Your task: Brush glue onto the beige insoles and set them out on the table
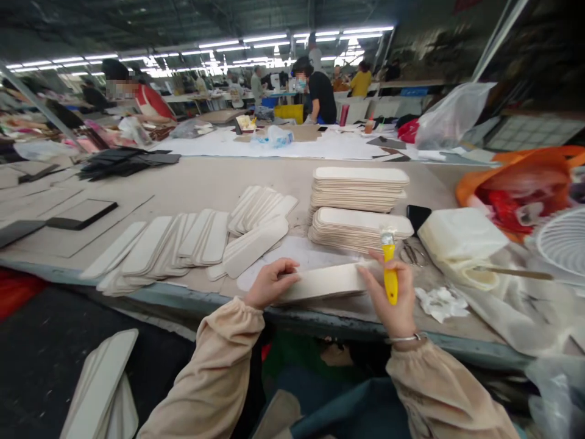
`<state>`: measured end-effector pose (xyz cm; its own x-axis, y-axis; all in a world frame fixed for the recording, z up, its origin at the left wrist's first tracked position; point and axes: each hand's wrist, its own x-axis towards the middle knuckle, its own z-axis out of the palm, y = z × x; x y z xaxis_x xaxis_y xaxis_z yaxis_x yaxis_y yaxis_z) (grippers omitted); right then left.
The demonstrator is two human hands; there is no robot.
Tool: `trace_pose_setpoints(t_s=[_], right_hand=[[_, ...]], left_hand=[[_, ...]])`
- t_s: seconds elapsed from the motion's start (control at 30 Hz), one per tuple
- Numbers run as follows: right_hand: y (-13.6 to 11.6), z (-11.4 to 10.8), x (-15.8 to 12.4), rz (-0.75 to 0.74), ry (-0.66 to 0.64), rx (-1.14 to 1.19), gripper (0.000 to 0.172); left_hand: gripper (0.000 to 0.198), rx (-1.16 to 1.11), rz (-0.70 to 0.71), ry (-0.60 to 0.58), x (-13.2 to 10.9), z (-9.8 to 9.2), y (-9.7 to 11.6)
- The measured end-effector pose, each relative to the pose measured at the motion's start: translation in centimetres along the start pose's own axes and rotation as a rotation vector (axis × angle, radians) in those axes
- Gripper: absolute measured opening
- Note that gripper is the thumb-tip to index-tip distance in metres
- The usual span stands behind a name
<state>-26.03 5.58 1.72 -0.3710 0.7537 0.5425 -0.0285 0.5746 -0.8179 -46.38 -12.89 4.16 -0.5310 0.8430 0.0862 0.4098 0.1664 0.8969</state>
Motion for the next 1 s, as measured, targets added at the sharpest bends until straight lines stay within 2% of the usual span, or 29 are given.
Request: trace_pose_setpoints(t_s=[0.17,0.27,0.33,0.5,0.67,0.87,1.0], right_hand=[[1.0,0.4,0.0,0.021,-0.006,-0.035,0.045],[1.3,0.7,0.1,0.016,-0.041,-0.043,0.044],[1.5,0.9,0.1,0.031,-0.052,-0.044,0.043],[2.1,1.1,0.1,0.045,-0.075,-0.061,0.041],[2.3,0.8,0.2,0.034,-0.101,-0.098,0.039],[2.1,0.6,0.4,0.0,-0.131,-0.238,0.037],[2.7,0.7,0.3,-0.054,-0.147,-0.278,0.032]], left_hand=[[0.039,0.096,-0.202,0.209,-0.1,-2.2,-1.6],[0.04,0.223,-0.291,0.229,-0.6,-3.3,-2.6],[0.035,0.29,-0.295,0.207,-0.8,-3.7,-3.0],[0.033,0.31,-0.249,0.104,-1.5,-3.6,-3.6],[0.032,0.318,-0.177,0.061,-2.2,-3.6,-3.6],[0.024,0.394,0.049,-0.057,-2.6,-3.4,-2.6],[0.021,0.48,0.126,-0.07,-2.7,-3.2,-2.5]])
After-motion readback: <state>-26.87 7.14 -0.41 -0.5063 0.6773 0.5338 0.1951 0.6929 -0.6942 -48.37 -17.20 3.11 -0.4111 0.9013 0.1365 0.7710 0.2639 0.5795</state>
